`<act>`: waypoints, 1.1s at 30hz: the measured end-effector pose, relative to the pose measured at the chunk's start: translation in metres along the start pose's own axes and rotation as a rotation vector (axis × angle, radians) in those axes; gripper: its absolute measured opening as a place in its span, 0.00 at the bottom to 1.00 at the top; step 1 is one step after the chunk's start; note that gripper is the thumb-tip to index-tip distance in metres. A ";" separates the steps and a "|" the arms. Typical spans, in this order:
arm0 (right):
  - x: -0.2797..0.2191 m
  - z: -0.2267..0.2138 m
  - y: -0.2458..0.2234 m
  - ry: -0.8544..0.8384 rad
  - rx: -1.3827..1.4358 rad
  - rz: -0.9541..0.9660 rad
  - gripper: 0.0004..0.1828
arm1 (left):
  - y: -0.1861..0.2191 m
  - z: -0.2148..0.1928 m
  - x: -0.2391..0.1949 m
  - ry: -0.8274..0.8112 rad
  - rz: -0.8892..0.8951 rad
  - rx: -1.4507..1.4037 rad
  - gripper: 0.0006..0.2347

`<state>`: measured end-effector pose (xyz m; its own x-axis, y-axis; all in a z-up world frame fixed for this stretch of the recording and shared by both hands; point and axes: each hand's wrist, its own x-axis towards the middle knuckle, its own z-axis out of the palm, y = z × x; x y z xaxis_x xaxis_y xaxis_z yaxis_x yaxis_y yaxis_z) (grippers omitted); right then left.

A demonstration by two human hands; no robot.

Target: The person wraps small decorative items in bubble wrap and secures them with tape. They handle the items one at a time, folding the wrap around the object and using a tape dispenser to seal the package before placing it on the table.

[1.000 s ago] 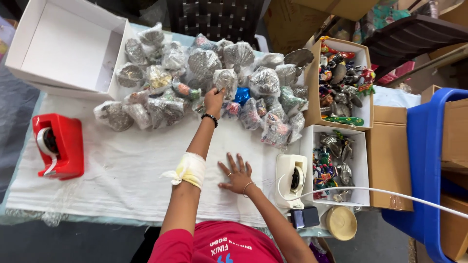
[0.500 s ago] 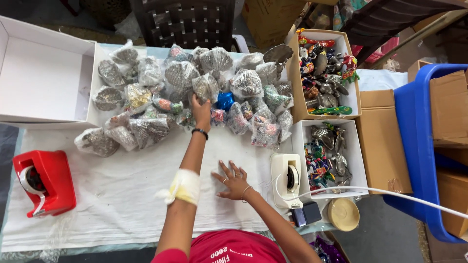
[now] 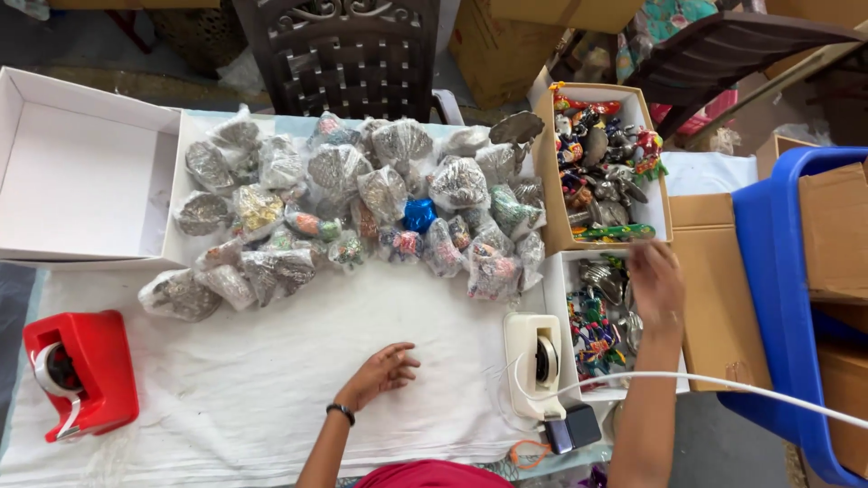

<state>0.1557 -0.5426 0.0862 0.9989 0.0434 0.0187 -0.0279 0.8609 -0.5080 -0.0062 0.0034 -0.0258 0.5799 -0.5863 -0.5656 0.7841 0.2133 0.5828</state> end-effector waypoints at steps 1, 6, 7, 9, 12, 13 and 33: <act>0.037 0.014 0.002 0.112 -0.675 -0.062 0.06 | 0.001 0.006 0.000 0.123 0.013 0.019 0.21; 0.164 -0.148 0.010 0.066 -2.634 -0.081 0.24 | 0.002 0.018 -0.001 0.363 0.015 0.068 0.21; 0.172 -0.126 0.016 0.206 -2.628 0.102 0.24 | 0.005 0.019 0.000 0.378 -0.006 0.063 0.20; 0.182 -0.112 0.023 0.351 -2.603 0.284 0.25 | 0.006 0.020 -0.002 0.394 -0.028 0.062 0.20; 0.201 -0.134 0.019 0.377 -2.679 0.772 0.22 | 0.011 0.019 0.002 0.388 -0.062 0.065 0.20; 0.201 -0.144 0.019 0.433 -2.656 0.642 0.18 | 0.014 0.019 0.001 0.371 -0.073 0.059 0.20; 0.008 0.096 0.067 0.071 -1.189 0.079 0.14 | -0.009 0.027 0.025 0.140 0.128 -0.111 0.29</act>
<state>0.1577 -0.4363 0.1348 0.9969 0.0146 -0.0773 -0.0742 -0.1534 -0.9854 -0.0046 -0.0349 -0.0295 0.6950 -0.4364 -0.5714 0.7174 0.3682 0.5914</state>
